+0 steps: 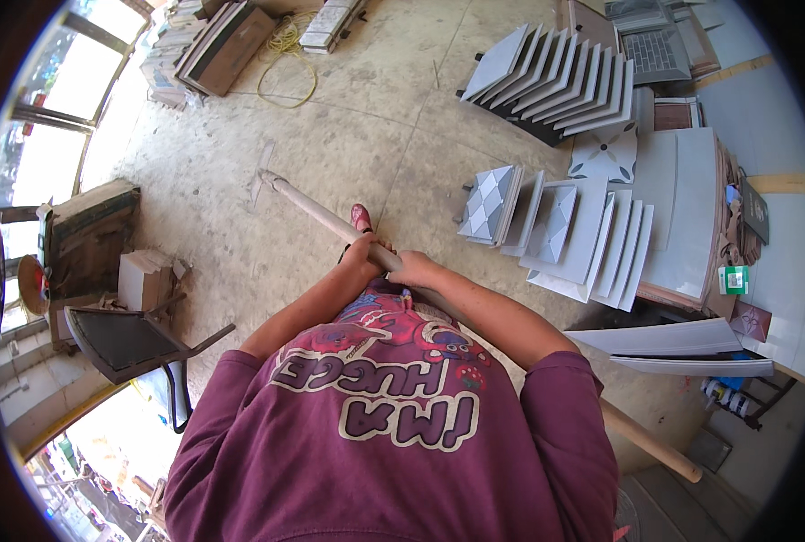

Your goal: The person uses a long-handled floor scraper by hand to remove debris or residues from the concrete floor of a warehouse or construction site.

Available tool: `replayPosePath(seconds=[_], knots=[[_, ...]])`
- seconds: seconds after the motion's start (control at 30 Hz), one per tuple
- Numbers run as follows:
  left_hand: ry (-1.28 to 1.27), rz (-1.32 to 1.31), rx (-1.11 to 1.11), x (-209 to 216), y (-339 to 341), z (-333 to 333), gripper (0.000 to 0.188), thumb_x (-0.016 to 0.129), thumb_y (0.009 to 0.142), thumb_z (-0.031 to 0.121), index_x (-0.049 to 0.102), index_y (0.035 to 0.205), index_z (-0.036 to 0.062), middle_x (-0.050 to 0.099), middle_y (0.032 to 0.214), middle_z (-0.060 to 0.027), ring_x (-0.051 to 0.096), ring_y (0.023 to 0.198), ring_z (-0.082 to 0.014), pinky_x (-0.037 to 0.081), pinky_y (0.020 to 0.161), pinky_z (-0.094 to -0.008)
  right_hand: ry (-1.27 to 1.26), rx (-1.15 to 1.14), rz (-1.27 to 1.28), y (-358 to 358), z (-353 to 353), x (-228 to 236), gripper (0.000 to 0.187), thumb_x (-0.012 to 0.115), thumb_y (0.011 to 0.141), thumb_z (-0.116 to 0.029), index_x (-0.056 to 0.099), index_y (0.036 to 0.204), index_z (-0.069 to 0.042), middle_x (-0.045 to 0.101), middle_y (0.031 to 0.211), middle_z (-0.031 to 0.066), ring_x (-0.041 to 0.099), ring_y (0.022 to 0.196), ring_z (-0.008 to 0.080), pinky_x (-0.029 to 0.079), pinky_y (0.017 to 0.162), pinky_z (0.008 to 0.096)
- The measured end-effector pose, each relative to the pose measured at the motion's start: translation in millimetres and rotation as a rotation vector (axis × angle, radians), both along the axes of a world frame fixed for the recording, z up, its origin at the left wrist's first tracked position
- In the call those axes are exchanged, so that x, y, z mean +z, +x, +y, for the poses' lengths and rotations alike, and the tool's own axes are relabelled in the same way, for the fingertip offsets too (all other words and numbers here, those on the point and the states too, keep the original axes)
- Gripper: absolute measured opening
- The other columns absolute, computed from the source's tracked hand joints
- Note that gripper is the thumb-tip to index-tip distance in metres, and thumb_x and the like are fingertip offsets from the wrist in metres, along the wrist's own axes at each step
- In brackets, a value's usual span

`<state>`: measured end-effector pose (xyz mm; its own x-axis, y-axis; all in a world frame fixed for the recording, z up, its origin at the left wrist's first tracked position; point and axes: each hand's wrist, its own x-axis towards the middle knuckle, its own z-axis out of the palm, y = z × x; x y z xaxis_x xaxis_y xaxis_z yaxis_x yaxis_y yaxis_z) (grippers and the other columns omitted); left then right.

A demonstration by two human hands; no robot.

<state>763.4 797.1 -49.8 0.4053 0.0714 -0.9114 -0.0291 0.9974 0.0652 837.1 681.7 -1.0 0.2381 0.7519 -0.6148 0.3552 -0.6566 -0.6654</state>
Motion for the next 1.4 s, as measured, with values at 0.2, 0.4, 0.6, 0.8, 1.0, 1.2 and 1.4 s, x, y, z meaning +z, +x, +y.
replayPosePath(seconds=[0.2,0.4,0.6,0.8,1.0,1.2,1.4], knots=[[-0.014,-0.052,-0.056,23.5,75.9,71.2,0.01,0.046,0.068,0.002,0.04,0.075,0.0023,0.043,0.063,-0.0104,0.046,0.057,-0.0255,0.042,0.058,-0.0405,-0.037,-0.124,-0.053,56.9,78.9,22.8,0.033,0.061,0.053,-0.021,0.056,0.078,0.001,0.058,0.07,0.0149,0.057,0.066,0.0255,0.044,0.061,0.0321],[-0.071,-0.102,-0.168,32.3,137.0,134.7,0.008,0.047,0.067,0.003,0.041,0.072,0.0027,0.043,0.06,-0.0103,0.046,0.056,-0.0245,0.042,0.058,-0.0389,-0.081,-0.22,-0.112,103.2,139.9,46.0,0.032,0.061,0.055,-0.022,0.055,0.074,0.002,0.058,0.069,0.0168,0.057,0.066,0.0272,0.044,0.06,0.0331],[-0.076,0.0,-0.299,34.9,192.3,176.6,0.008,0.048,0.066,0.006,0.042,0.071,0.0024,0.044,0.06,-0.011,0.046,0.052,-0.025,0.042,0.053,-0.0403,-0.108,-0.291,-0.105,144.0,178.6,52.1,0.038,0.061,0.054,-0.027,0.056,0.076,0.004,0.057,0.073,0.0214,0.057,0.07,0.0307,0.044,0.063,0.0344],[-0.052,-0.052,-0.326,20.6,252.1,214.2,0.008,0.047,0.067,0.005,0.042,0.072,0.0007,0.045,0.06,-0.0114,0.047,0.052,-0.0237,0.042,0.051,-0.036,-0.072,-0.35,-0.096,195.8,214.7,52.1,0.033,0.059,0.056,-0.023,0.055,0.075,0.003,0.058,0.069,0.0171,0.057,0.065,0.0255,0.044,0.06,0.0322],[-0.029,-0.045,-0.346,22.2,327.2,250.1,0.01,0.047,0.068,0.008,0.044,0.073,-0.0002,0.046,0.061,-0.0115,0.048,0.054,-0.0241,0.043,0.052,-0.0353,-0.067,-0.332,-0.11,274.2,246.8,39.4,0.035,0.06,0.055,-0.024,0.055,0.077,0.003,0.058,0.07,0.0171,0.057,0.066,0.0265,0.044,0.062,0.0326],[-0.03,0.001,-0.342,44.4,415.5,280.7,0.006,0.048,0.066,0.007,0.044,0.067,0.003,0.045,0.059,-0.0111,0.046,0.053,-0.0258,0.042,0.054,-0.04,-0.072,-0.314,-0.068,370.2,275.9,45.5,0.034,0.06,0.055,-0.025,0.055,0.073,0.003,0.058,0.069,0.0172,0.057,0.065,0.0266,0.044,0.061,0.0325],[-0.062,-0.054,-0.234,26.4,476.8,297.7,0.009,0.049,0.065,0.006,0.042,0.069,0.0019,0.043,0.059,-0.0104,0.046,0.054,-0.0254,0.043,0.055,-0.0411,-0.043,-0.298,-0.108,440.6,297.6,45.3,0.035,0.059,0.055,-0.025,0.055,0.074,0.004,0.057,0.07,0.02,0.057,0.067,0.029,0.044,0.06,0.0339]])
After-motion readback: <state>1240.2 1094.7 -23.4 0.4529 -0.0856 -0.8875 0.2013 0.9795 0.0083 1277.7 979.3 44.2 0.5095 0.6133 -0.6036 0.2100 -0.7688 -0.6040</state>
